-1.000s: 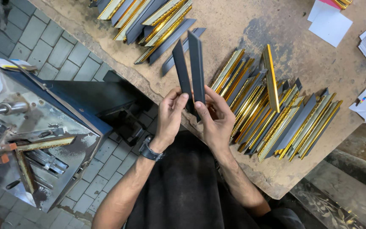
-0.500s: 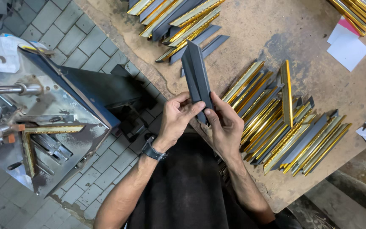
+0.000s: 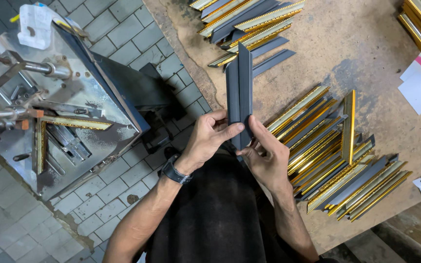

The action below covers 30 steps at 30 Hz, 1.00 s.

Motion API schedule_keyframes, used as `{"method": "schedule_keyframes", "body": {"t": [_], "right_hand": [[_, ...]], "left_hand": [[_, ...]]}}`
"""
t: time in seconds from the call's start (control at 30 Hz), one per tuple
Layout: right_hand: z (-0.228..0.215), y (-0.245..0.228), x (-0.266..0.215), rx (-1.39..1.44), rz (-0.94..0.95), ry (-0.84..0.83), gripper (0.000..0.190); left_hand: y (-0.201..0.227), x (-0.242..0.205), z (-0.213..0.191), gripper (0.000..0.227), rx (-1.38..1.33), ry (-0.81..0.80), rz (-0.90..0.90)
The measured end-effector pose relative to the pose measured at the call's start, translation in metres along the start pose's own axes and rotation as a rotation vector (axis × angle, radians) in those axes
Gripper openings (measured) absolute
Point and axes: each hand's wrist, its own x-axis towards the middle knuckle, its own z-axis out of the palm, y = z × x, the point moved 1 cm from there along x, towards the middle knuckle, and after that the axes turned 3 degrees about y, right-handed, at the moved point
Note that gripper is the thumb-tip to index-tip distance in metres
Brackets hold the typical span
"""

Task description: The person assembles picture frames by placing gold-trimmed frame pieces into a metal corner-joining machine, pressing the handles to join the corners, and stacking the completed frames on a nearby table. The person repeats this process with multiple frame pieces throughout the clip.

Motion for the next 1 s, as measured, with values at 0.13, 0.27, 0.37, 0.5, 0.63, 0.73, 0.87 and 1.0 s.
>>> {"method": "schedule_keyframes", "body": {"t": [0.13, 0.27, 0.37, 0.5, 0.63, 0.73, 0.87, 1.0], "right_hand": [[0.002, -0.009, 0.012, -0.035, -0.123, -0.070, 0.082], [0.018, -0.017, 0.023, 0.301, -0.117, -0.233, 0.100], [0.058, -0.016, 0.026, 0.554, 0.096, -0.198, 0.062], [0.113, -0.030, 0.016, 0.261, 0.135, -0.085, 0.046], [0.192, -0.069, 0.030, -0.313, -0.411, -0.346, 0.045], [0.291, -0.085, 0.043, -0.567, -0.892, -0.403, 0.059], [0.390, -0.069, 0.057, -0.823, -1.036, -0.373, 0.061], [0.388, -0.037, 0.018, -0.821, -0.962, -0.400, 0.065]], "left_hand": [[-0.003, -0.008, -0.013, 0.032, -0.008, 0.032, 0.059], [0.000, -0.034, -0.024, 0.031, 0.111, 0.080, 0.119], [-0.004, -0.069, -0.039, 0.034, 0.522, 0.244, 0.250], [-0.025, -0.129, -0.097, 0.026, 0.256, 0.754, 0.265], [-0.037, -0.222, -0.186, 0.032, 0.250, 1.152, 0.389], [-0.029, -0.286, -0.232, 0.032, 0.589, 1.234, 0.320], [0.007, -0.320, -0.279, 0.024, 1.085, 1.174, 0.409], [0.016, -0.320, -0.327, 0.029, 1.312, 1.104, 0.542]]}}
